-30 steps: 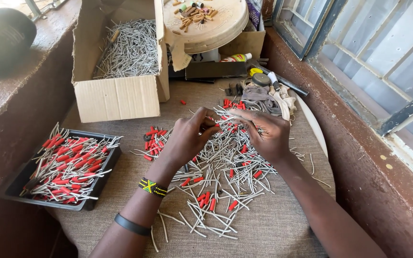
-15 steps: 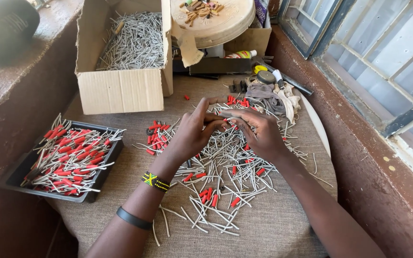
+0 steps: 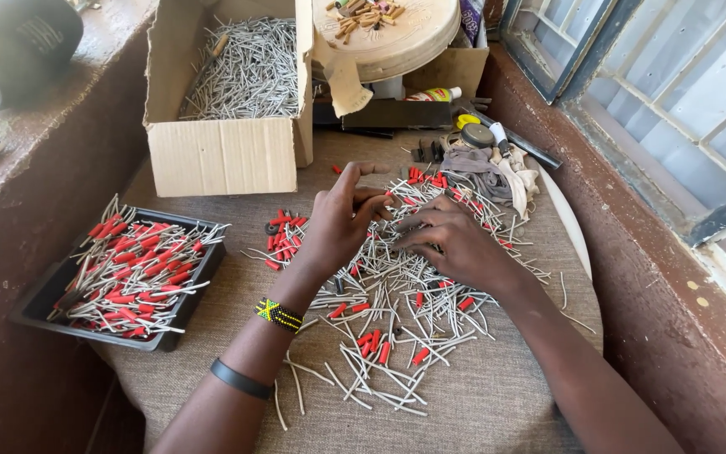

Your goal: Assembling small metal pins by sliding red plastic caps onto them by hand.

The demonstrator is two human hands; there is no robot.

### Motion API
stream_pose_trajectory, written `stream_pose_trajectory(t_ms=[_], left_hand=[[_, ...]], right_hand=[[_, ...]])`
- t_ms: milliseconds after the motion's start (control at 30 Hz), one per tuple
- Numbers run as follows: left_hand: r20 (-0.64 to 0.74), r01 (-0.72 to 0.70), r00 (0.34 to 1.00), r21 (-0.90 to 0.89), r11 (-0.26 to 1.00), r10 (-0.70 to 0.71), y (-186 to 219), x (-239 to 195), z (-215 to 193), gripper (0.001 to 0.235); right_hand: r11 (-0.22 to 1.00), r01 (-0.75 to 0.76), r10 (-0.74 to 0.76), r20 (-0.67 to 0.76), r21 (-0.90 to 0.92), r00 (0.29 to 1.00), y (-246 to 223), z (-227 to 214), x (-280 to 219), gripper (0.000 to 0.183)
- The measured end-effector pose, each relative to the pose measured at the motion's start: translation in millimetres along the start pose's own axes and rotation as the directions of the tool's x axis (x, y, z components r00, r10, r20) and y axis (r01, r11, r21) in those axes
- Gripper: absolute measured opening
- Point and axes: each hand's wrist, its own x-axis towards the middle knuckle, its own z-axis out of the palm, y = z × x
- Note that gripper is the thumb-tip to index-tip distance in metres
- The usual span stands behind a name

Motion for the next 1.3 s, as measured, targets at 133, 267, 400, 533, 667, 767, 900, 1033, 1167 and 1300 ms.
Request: stream_pose_trajectory(t_ms=[133,267,400,533,667,767,900,1033,1167,1300], left_hand=[[0.009,0.007,1.0,-0.022,1.0,-0.006,-3.8,-2.5,6.3,0.038],[-0.008,0.089,0.995,-0.4,0.912,-0.1,-15.3,1.7,10.4,0.034],[-0.025,0.122,0.983,-0.647,0.753,-0.18,-11.6,4.6,8.6,0.031],[-0.036,0.133,0.973,-0.721,0.68,-0.228,2.6,2.1,6.5,0.032],[-0.044,0.158,0.954,-0.765,0.624,-0.296,-6.1,3.9,10.1,0.032],[-0.049,0.183,0.94,-0.765,0.617,-0.339,-11.8,3.5,11.4,0.031],[-0.054,0.209,0.925,-0.757,0.619,-0.377,-7.7,3.1,11.4,0.03],[-0.052,0.208,0.926,-0.757,0.62,-0.374,-8.1,2.8,12.0,0.03],[-0.042,0.231,0.926,-0.722,0.652,-0.375,-5.3,1.3,15.7,0.03],[-0.046,0.243,0.931,-0.662,0.709,-0.362,-12.2,-0.2,22.5,0.032]], right_hand=[[0.993,-0.038,0.042,0.04,-0.108,0.998,-0.4,-2.7,-2.7,0.007],[0.995,0.019,-0.021,-0.023,-0.1,1.0,4.0,-4.5,-4.5,0.009],[0.999,0.032,-0.027,-0.13,0.034,0.991,25.5,4.9,-3.5,0.01],[0.986,0.021,0.012,-0.201,0.163,0.98,22.7,0.9,-4.7,0.014],[0.968,0.006,0.055,-0.233,0.251,0.971,21.0,-4.2,-5.7,0.017],[0.956,0.013,0.066,-0.258,0.294,0.964,12.9,-9.4,-4.7,0.019],[0.963,0.046,0.048,-0.337,0.266,0.94,8.3,-18.7,-3.8,0.016],[0.96,0.114,0.023,-0.481,0.254,0.876,-1.2,-25.3,-4.2,0.017],[0.958,0.073,0.099,-0.559,0.277,0.823,5.8,-12.7,-5.3,0.016],[0.966,0.09,0.063,-0.557,0.243,0.828,-2.2,-10.4,-2.4,0.019]])
